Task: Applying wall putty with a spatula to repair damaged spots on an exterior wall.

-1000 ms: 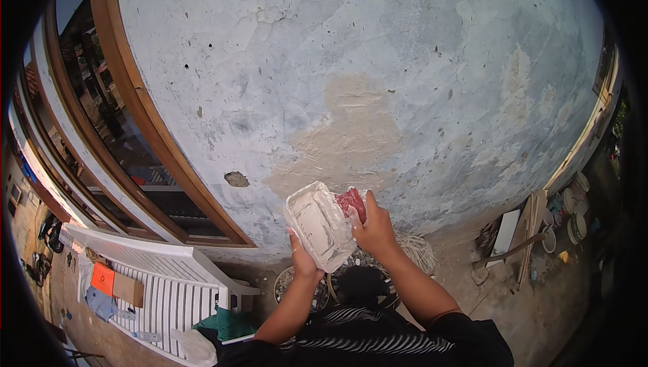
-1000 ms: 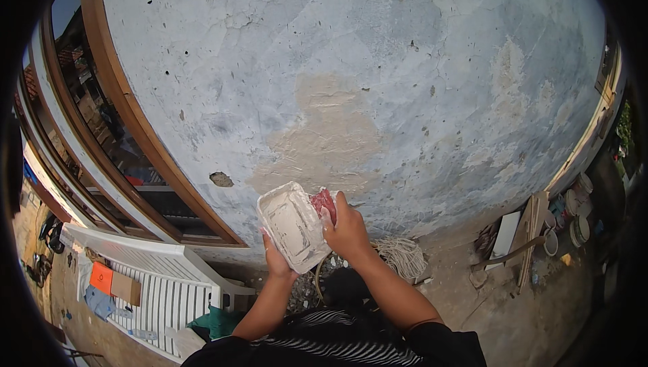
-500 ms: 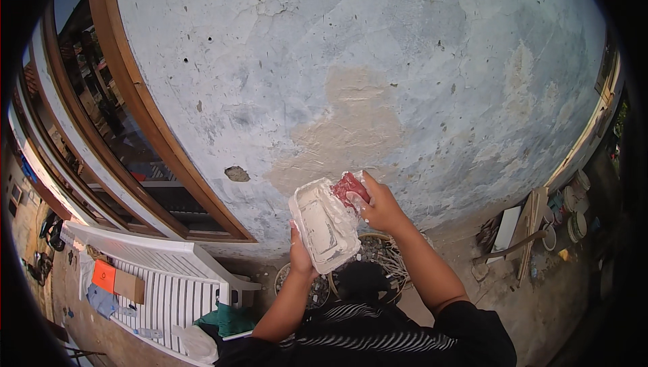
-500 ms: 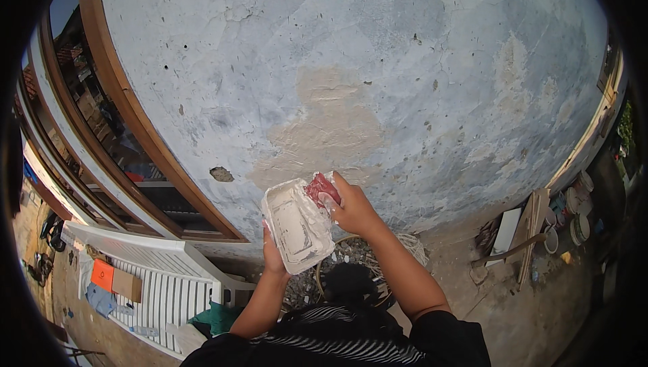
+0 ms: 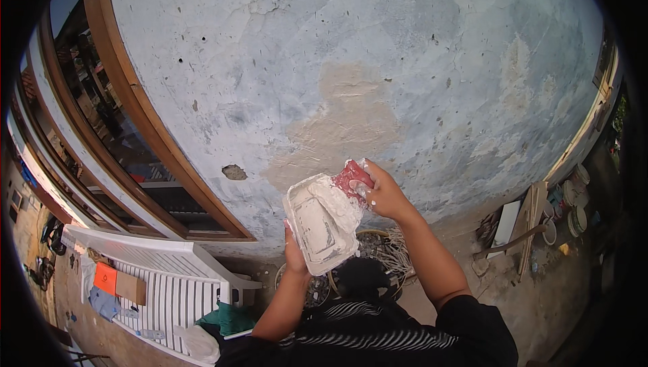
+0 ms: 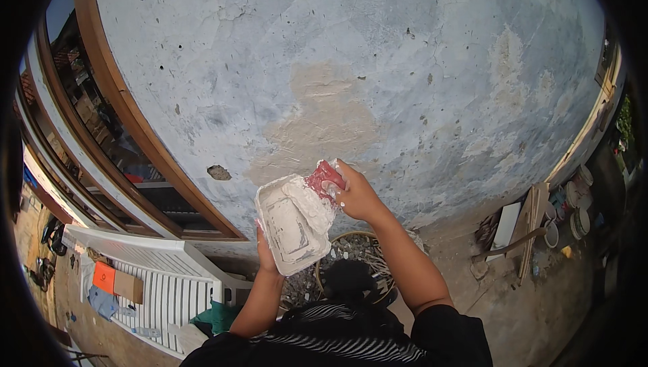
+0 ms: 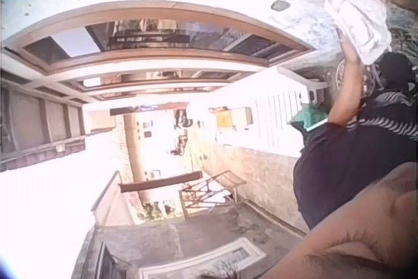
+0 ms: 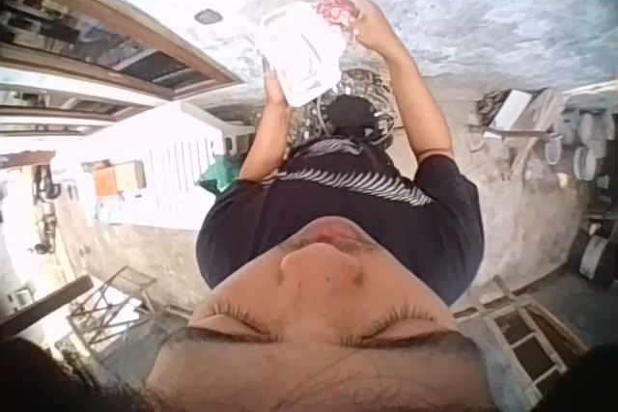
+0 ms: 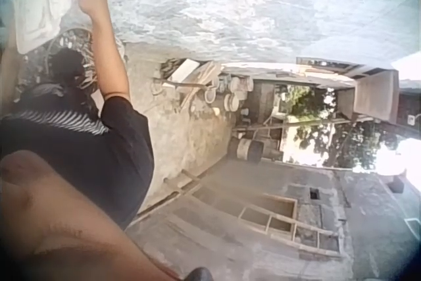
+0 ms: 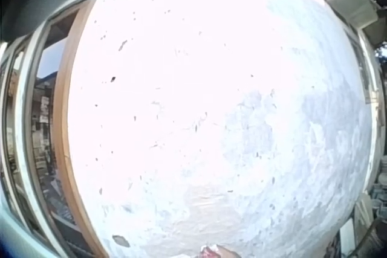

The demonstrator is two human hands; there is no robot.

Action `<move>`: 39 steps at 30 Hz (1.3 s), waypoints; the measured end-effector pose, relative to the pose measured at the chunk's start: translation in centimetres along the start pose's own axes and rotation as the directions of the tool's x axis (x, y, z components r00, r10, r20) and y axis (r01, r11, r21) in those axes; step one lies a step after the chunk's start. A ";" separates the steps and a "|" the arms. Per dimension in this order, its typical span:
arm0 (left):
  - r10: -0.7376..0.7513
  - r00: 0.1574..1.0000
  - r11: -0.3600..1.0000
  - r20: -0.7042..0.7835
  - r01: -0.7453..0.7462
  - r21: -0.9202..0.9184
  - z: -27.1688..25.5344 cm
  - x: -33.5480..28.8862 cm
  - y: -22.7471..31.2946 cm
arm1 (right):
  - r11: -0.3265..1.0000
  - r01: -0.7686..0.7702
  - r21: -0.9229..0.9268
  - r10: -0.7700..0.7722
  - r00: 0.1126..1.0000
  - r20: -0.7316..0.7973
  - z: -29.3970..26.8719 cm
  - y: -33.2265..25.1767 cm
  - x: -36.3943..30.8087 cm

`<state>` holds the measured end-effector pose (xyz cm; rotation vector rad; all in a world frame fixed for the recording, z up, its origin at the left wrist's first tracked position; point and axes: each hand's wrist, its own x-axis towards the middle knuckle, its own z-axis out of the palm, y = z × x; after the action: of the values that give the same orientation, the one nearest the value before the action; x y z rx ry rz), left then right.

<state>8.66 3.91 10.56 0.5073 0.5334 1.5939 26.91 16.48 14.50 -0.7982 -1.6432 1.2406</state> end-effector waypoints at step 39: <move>-0.163 0.981 0.973 0.107 0.178 -0.149 0.9 0.7 1.3 | 0.699 0.370 -0.611 -0.151 0.913 0.380 0.6 -9.9 2.7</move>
<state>8.16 4.54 12.09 0.4030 0.3657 1.4266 25.56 15.76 24.69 -0.7680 -2.4322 0.5445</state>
